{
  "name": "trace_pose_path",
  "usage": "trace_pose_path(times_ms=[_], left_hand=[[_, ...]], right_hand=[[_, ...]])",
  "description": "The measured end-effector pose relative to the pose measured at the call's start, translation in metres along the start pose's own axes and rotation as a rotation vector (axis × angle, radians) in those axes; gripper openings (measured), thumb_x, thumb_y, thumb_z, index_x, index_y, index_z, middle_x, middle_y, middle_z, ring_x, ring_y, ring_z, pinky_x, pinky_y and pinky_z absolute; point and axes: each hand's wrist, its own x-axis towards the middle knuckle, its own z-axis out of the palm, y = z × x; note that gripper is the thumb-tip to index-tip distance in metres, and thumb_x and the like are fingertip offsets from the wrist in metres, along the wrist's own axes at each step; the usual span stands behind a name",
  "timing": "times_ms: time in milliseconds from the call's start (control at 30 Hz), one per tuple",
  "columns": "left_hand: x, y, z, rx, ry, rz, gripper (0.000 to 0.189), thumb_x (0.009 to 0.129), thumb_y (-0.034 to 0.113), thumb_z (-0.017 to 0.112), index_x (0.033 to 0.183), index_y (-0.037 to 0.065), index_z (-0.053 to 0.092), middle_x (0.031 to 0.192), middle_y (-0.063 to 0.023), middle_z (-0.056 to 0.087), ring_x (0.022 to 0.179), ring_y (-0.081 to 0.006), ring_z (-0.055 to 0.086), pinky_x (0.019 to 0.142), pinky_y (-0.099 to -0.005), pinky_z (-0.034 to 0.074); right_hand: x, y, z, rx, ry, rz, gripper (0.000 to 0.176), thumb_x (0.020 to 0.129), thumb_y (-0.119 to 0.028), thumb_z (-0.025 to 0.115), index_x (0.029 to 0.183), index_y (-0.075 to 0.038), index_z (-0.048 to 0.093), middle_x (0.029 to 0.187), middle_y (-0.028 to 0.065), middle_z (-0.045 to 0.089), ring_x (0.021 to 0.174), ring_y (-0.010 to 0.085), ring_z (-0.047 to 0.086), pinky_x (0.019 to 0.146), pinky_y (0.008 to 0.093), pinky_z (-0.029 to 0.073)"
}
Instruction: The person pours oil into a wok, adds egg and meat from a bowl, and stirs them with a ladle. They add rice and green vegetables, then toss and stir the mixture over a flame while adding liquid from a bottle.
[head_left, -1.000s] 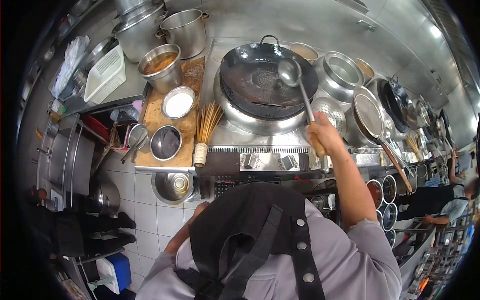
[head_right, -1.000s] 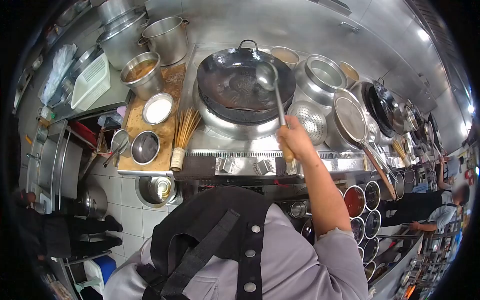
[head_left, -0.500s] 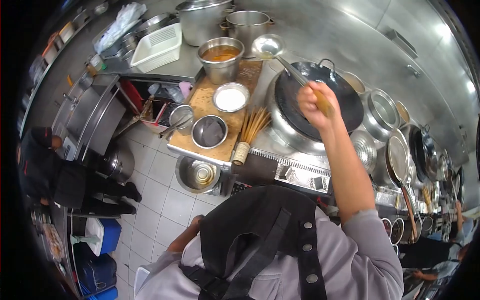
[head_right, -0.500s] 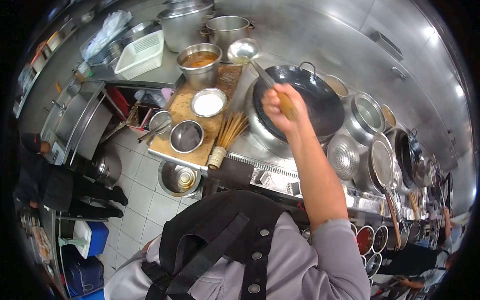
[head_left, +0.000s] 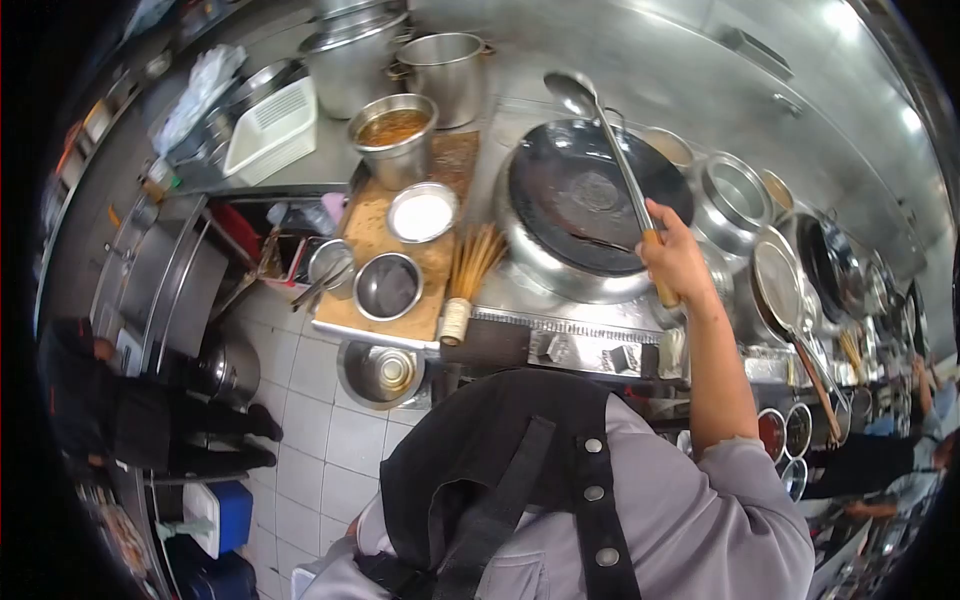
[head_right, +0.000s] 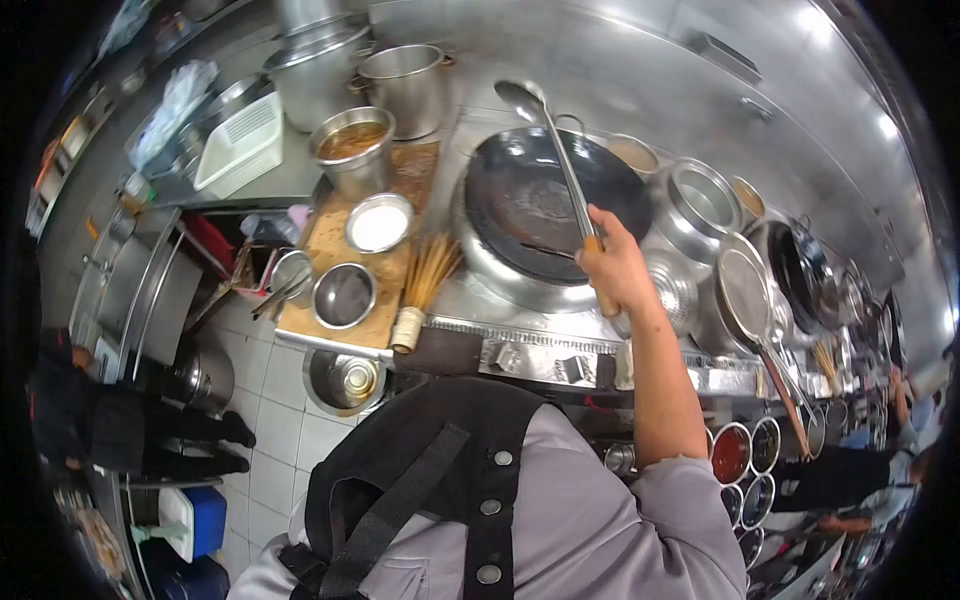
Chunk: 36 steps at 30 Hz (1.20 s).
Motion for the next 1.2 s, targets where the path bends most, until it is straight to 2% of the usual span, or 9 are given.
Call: trace_pose_path(times_ms=[67, 167, 300, 500, 667, 900, 1033, 1100, 1200], left_hand=[[0.015, 0.03, -0.004, 0.0, -0.016, 0.055, 0.042, 0.088, 0.04, 0.068, 0.115, 0.008, 0.071, 0.106, -0.0187, 0.073, 0.105, -0.0369, 0.068, 0.09, -0.0428, 0.054], [0.029, 0.09, -0.015, 0.011, -0.021, 0.122, 0.042, 0.088, 0.04, 0.068, 0.115, 0.008, 0.071, 0.106, -0.0186, 0.073, 0.105, -0.037, 0.068, 0.09, -0.0429, 0.054], [0.042, 0.195, -0.044, 0.052, -0.022, 0.164, 0.041, 0.088, 0.039, 0.068, 0.116, 0.008, 0.07, 0.105, -0.0184, 0.073, 0.106, -0.0373, 0.068, 0.091, -0.0431, 0.054], [0.086, 0.266, -0.03, 0.184, -0.043, 0.261, 0.038, 0.088, 0.033, 0.069, 0.114, 0.005, 0.068, 0.105, -0.0192, 0.071, 0.104, -0.0388, 0.067, 0.09, -0.045, 0.054], [0.103, 0.243, 0.012, 0.002, -0.171, 0.348, 0.029, 0.086, 0.03, 0.068, 0.101, 0.005, 0.072, 0.103, -0.0202, 0.071, 0.095, -0.0416, 0.068, 0.086, -0.0471, 0.055], [0.135, 0.185, 0.003, 0.235, -0.219, 0.379, 0.029, 0.085, 0.031, 0.069, 0.099, 0.006, 0.073, 0.102, -0.0202, 0.071, 0.094, -0.0417, 0.068, 0.085, -0.0473, 0.055], [0.17, 0.134, -0.03, 0.379, -0.114, 0.423, 0.029, 0.085, 0.032, 0.069, 0.098, 0.006, 0.073, 0.101, -0.0202, 0.071, 0.093, -0.0418, 0.069, 0.085, -0.0474, 0.055], [0.178, 0.103, -0.048, 0.469, -0.02, 0.471, 0.029, 0.084, 0.032, 0.069, 0.098, 0.007, 0.073, 0.101, -0.0202, 0.072, 0.093, -0.0418, 0.069, 0.084, -0.0475, 0.055], [0.144, 0.06, -0.072, 0.342, 0.029, 0.392, 0.032, 0.085, 0.035, 0.068, 0.096, 0.006, 0.074, 0.102, -0.0201, 0.072, 0.095, -0.041, 0.069, 0.086, -0.0475, 0.054]], right_hand=[[-0.032, 0.004, -0.026, -0.311, 0.087, 0.06, 0.07, 0.082, 0.0, 0.064, 0.149, -0.003, 0.043, 0.078, 0.0064, 0.061, 0.064, 0.0133, 0.057, 0.057, 0.0305, 0.046], [-0.066, 0.036, -0.061, -0.287, 0.146, 0.117, 0.072, 0.081, 0.0, 0.064, 0.149, -0.001, 0.043, 0.079, 0.0073, 0.062, 0.063, 0.014, 0.056, 0.059, 0.0314, 0.047], [-0.107, 0.052, -0.097, -0.032, 0.126, 0.195, 0.072, 0.082, -0.001, 0.063, 0.15, -0.002, 0.042, 0.078, 0.0059, 0.06, 0.061, 0.0122, 0.054, 0.056, 0.0288, 0.044], [-0.147, 0.068, -0.118, 0.136, 0.15, 0.244, 0.074, 0.08, 0.0, 0.065, 0.15, -0.002, 0.042, 0.082, 0.0073, 0.06, 0.061, 0.0122, 0.055, 0.055, 0.0293, 0.046], [-0.138, 0.081, -0.118, -0.017, 0.152, 0.249, 0.07, 0.081, -0.004, 0.065, 0.148, 0.0, 0.043, 0.079, 0.009, 0.061, 0.065, 0.0147, 0.059, 0.056, 0.0308, 0.048], [-0.076, 0.076, -0.064, 0.216, 0.145, 0.295, 0.058, 0.087, -0.006, 0.064, 0.141, -0.002, 0.043, 0.077, 0.0081, 0.058, 0.062, 0.0171, 0.058, 0.051, 0.0309, 0.049], [-0.05, 0.063, -0.021, 0.725, 0.036, 0.361, 0.035, 0.092, -0.007, 0.063, 0.124, -0.01, 0.05, 0.08, 0.0119, 0.06, 0.061, 0.0186, 0.059, 0.047, 0.0309, 0.046], [-0.035, 0.06, -0.003, 1.258, -0.197, 0.339, 0.027, 0.093, -0.007, 0.063, 0.116, -0.017, 0.051, 0.078, 0.0112, 0.059, 0.059, 0.0182, 0.057, 0.046, 0.0291, 0.042], [-0.013, 0.026, 0.045, 1.312, -0.372, 0.3, 0.015, 0.095, -0.011, 0.061, 0.108, -0.016, 0.054, 0.081, 0.0083, 0.057, 0.061, 0.0151, 0.053, 0.046, 0.0266, 0.039]])
